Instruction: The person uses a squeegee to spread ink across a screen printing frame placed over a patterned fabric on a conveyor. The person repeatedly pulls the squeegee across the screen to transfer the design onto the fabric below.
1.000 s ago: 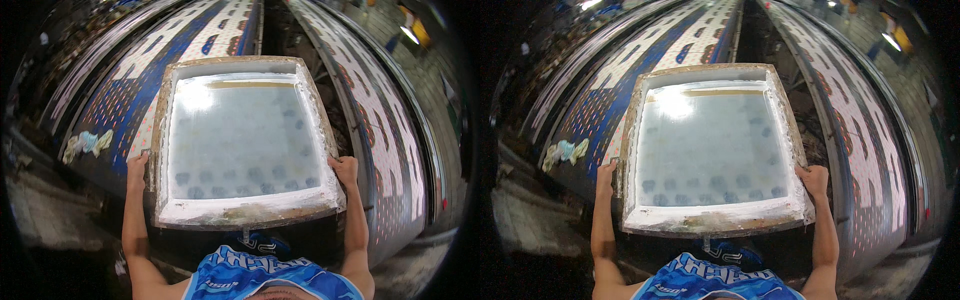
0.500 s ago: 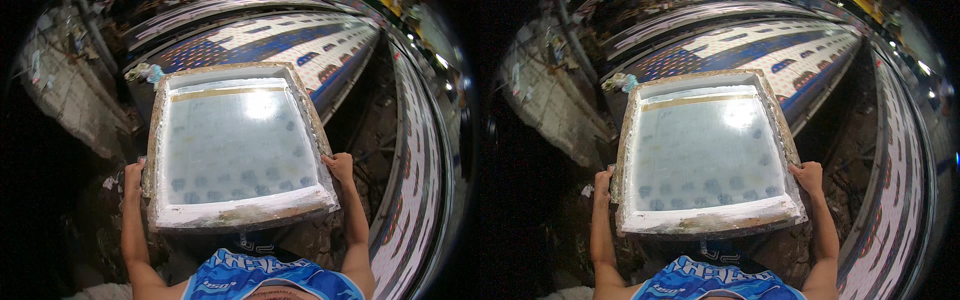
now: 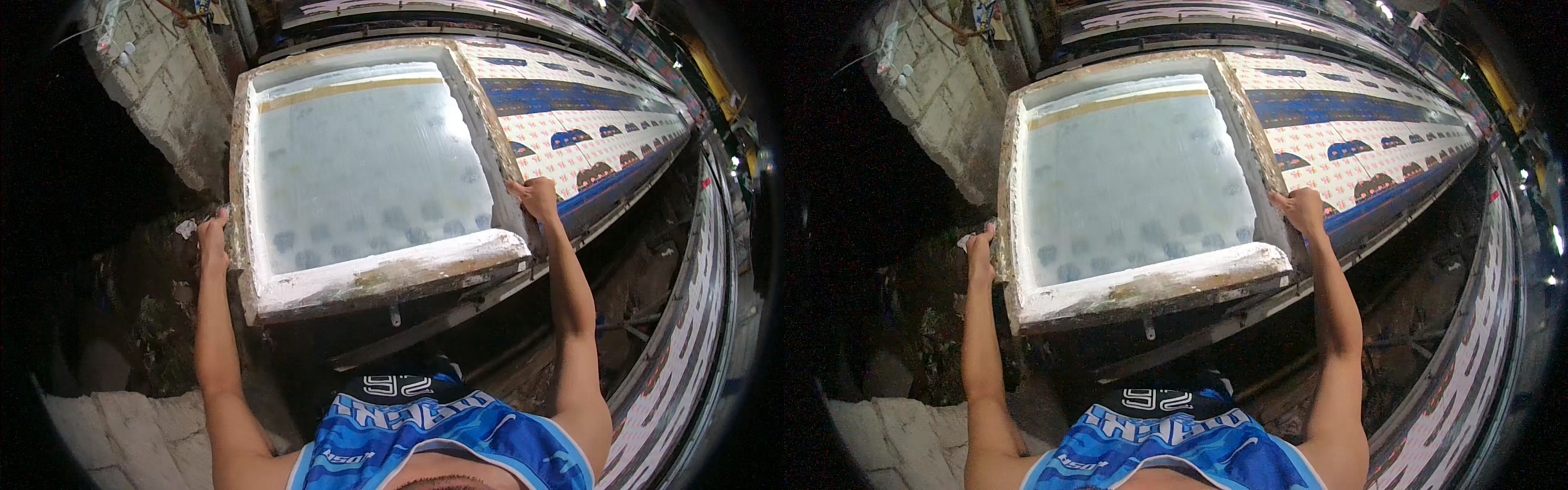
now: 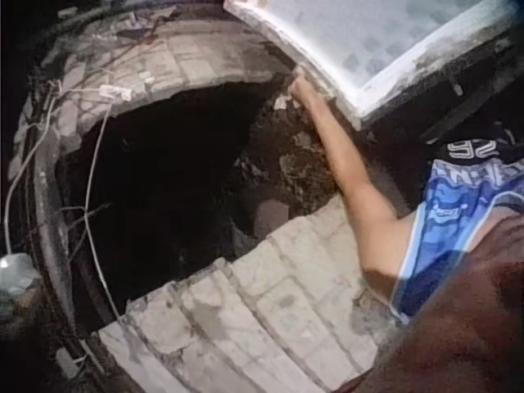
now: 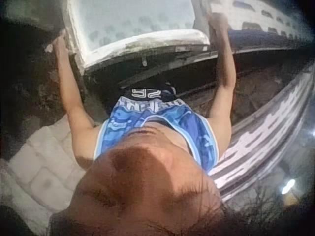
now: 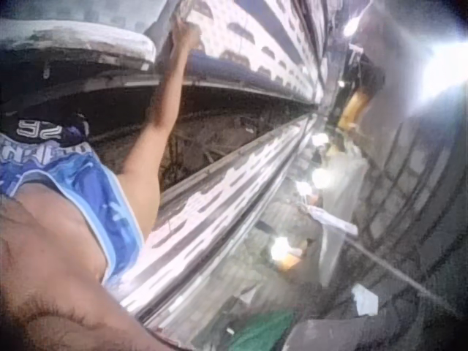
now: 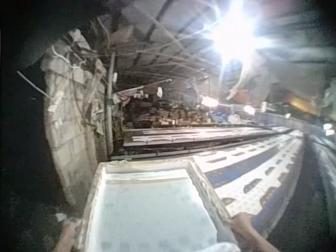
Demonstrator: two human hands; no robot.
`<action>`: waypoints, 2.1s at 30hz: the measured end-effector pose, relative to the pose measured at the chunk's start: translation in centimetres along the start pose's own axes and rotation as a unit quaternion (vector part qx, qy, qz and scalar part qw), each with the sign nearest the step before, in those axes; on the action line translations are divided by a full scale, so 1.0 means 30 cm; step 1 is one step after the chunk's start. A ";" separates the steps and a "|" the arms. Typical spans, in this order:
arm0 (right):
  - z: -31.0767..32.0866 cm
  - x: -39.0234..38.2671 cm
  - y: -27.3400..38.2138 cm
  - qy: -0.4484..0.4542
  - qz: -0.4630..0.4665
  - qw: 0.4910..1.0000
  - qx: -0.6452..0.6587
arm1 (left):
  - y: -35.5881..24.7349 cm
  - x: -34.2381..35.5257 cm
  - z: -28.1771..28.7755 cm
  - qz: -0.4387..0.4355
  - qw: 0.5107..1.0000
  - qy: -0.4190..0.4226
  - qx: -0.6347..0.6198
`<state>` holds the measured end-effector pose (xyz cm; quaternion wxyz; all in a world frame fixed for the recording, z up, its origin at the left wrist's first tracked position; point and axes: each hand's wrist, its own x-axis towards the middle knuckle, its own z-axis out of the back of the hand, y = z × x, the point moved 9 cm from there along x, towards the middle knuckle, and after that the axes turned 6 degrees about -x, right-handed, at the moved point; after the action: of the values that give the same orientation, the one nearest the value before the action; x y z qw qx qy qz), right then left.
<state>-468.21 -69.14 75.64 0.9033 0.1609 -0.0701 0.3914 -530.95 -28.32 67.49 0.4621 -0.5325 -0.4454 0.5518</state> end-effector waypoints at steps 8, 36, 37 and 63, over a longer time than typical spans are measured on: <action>-0.166 0.165 -0.062 0.028 0.010 1.000 0.004 | -0.046 -0.138 -0.036 0.026 0.996 -0.073 0.052; -0.225 0.188 -0.054 0.100 0.011 0.993 0.061 | -0.080 -0.130 -0.017 0.070 0.982 -0.080 0.154; -0.221 0.187 -0.053 0.098 0.012 0.993 0.072 | -0.078 -0.128 -0.018 0.073 0.982 -0.077 0.157; 0.065 -0.388 0.828 0.275 0.478 0.813 0.187 | -0.016 -0.063 -0.022 0.021 0.958 -0.040 0.283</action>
<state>-494.29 -61.85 80.39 0.5365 0.1585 0.1875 0.8074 -530.26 -30.10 68.26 0.5640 -0.3666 -0.2785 0.6855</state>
